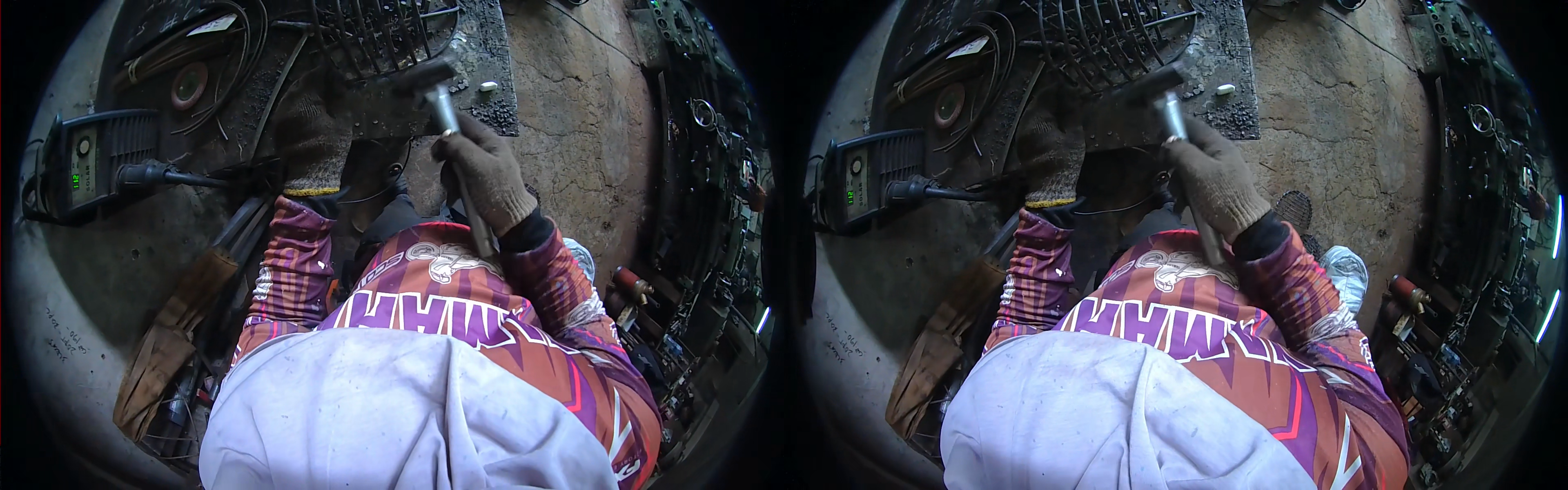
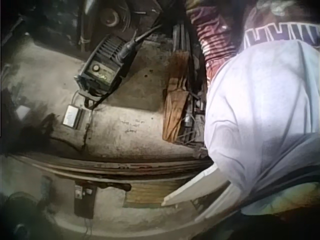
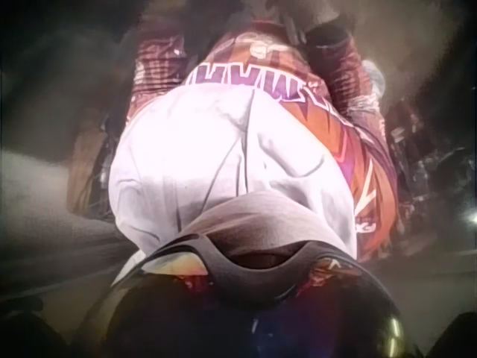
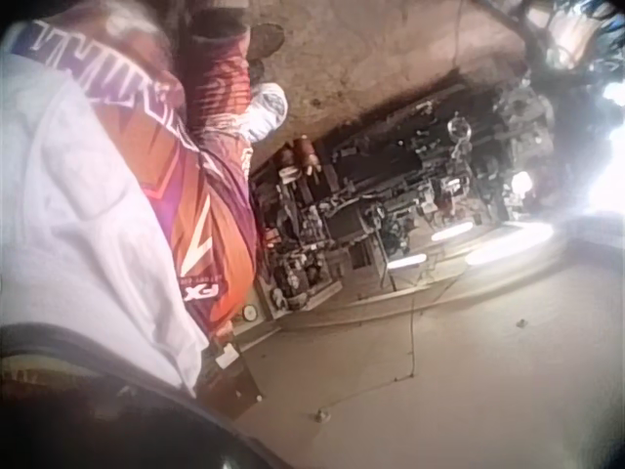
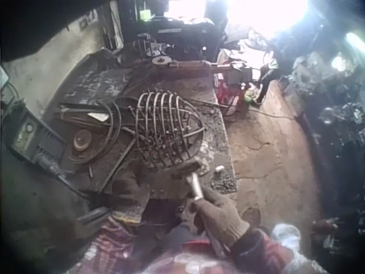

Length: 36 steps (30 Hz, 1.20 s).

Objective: The person hammers a curved metal piece on a workbench, uses an angle grinder to smooth its surface while sparks fly, and continues shaping the metal structure using a hammer.

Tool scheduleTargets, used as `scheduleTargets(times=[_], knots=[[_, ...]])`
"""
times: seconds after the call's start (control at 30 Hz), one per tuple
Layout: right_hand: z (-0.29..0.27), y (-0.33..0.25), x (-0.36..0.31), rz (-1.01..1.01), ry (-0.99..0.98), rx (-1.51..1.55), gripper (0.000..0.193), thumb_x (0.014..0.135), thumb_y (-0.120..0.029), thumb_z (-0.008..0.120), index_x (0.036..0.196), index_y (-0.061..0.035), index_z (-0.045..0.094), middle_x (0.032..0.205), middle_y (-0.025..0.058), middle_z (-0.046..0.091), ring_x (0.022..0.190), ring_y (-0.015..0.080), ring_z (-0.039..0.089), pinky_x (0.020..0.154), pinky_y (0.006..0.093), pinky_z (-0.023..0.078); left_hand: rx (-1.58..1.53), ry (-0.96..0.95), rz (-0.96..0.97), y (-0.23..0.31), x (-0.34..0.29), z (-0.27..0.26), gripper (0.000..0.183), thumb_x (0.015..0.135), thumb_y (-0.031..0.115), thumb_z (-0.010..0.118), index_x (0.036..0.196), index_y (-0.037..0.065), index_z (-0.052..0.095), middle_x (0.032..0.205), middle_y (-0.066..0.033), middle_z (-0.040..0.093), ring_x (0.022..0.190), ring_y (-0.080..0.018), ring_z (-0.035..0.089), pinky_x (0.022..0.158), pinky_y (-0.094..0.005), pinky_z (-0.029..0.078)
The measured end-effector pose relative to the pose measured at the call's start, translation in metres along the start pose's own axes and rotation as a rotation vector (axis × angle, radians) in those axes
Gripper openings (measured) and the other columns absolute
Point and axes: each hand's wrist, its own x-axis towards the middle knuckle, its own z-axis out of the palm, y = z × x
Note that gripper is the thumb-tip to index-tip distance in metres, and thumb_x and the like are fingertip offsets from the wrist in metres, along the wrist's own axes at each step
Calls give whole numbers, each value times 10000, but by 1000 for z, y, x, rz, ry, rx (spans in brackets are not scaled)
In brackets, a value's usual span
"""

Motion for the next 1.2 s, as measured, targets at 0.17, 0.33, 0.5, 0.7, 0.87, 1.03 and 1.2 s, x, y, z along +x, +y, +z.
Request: scheduleTargets(times=[0.17,0.33,0.5,0.7,0.87,1.03,1.2], knots=[[6,3,-10,-105,164,123,369,1009,-176,562,1357,-52,550,857,26,618,558,92,561,465,257,487,-126,44,-27,7,3,-5,333,1040,365,540,1028,83,714,952,-167,715,881,-381,688,736,-445,545],[-1,12,1,-184,239,140,323,1018,-192,547,1305,-45,561,845,30,604,567,98,581,465,276,515,-139,34,-38,13,6,-6,341,1044,373,529,1018,88,716,938,-160,716,860,-382,687,725,-450,546],[-17,6,1,-120,198,94,335,1010,-213,551,1290,-28,563,833,22,594,564,103,587,459,273,524,-199,-46,-82,7,3,-5,362,1031,398,558,1093,77,714,1005,-170,718,917,-374,692,777,-418,546],[-6,7,-8,-189,308,246,341,1006,-212,559,1299,-37,562,814,20,579,558,101,575,461,275,524,-221,-119,-120,8,1,-11,404,1019,392,592,1159,31,706,1099,-185,726,1006,-344,704,871,-364,528],[-10,-2,4,-59,100,84,416,1014,-209,557,1395,-46,527,820,8,591,567,94,574,457,256,499,-169,-167,-173,12,5,-14,361,993,290,621,1238,31,678,1150,-181,723,1059,-340,696,916,-370,526],[-16,-3,-5,-167,203,177,367,1008,-213,576,1329,-37,550,825,22,591,570,101,585,455,275,520,-215,-137,-65,1,4,-6,371,987,280,626,1273,47,665,1127,-183,727,1046,-343,701,913,-372,530],[-9,-1,-4,-206,256,259,359,1001,-188,567,1319,-23,553,850,51,607,585,119,598,464,292,531,-70,-67,-70,7,-3,-7,357,970,373,640,1174,89,710,1068,-167,723,946,-364,701,819,-410,562]])
